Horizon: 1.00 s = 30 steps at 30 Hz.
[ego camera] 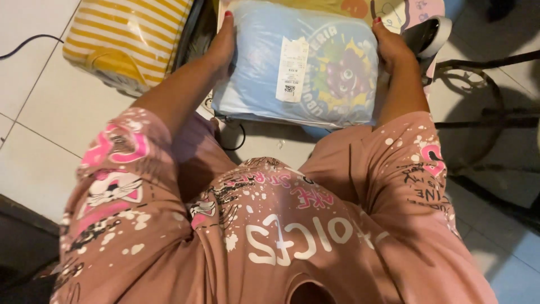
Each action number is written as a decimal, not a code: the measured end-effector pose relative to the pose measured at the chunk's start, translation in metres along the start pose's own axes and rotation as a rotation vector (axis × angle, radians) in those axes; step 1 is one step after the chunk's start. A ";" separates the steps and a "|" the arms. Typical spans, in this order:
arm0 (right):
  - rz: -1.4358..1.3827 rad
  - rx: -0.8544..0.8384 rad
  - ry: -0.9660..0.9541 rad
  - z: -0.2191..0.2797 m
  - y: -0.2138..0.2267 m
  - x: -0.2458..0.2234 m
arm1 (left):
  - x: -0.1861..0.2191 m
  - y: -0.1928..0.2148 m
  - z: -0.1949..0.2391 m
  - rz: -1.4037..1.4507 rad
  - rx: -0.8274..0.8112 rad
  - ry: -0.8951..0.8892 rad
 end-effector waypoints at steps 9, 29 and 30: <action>-0.025 0.108 -0.011 0.021 0.002 -0.009 | -0.022 0.044 -0.033 -0.394 0.409 -0.513; 0.557 0.283 0.083 0.117 0.006 -0.004 | -0.043 0.003 0.084 -0.414 0.328 0.009; 0.539 0.470 0.327 0.117 0.012 -0.020 | -0.047 0.005 0.080 -0.383 0.353 -0.048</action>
Point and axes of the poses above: each hand's wrist, its own z-axis away from the middle knuckle, its own y-axis out of the back of the hand, x = y × z, the point moved 4 cm from there along -z, towards the middle knuckle, and after that the axes turned 14 degrees about z, right-handed, at the moved point
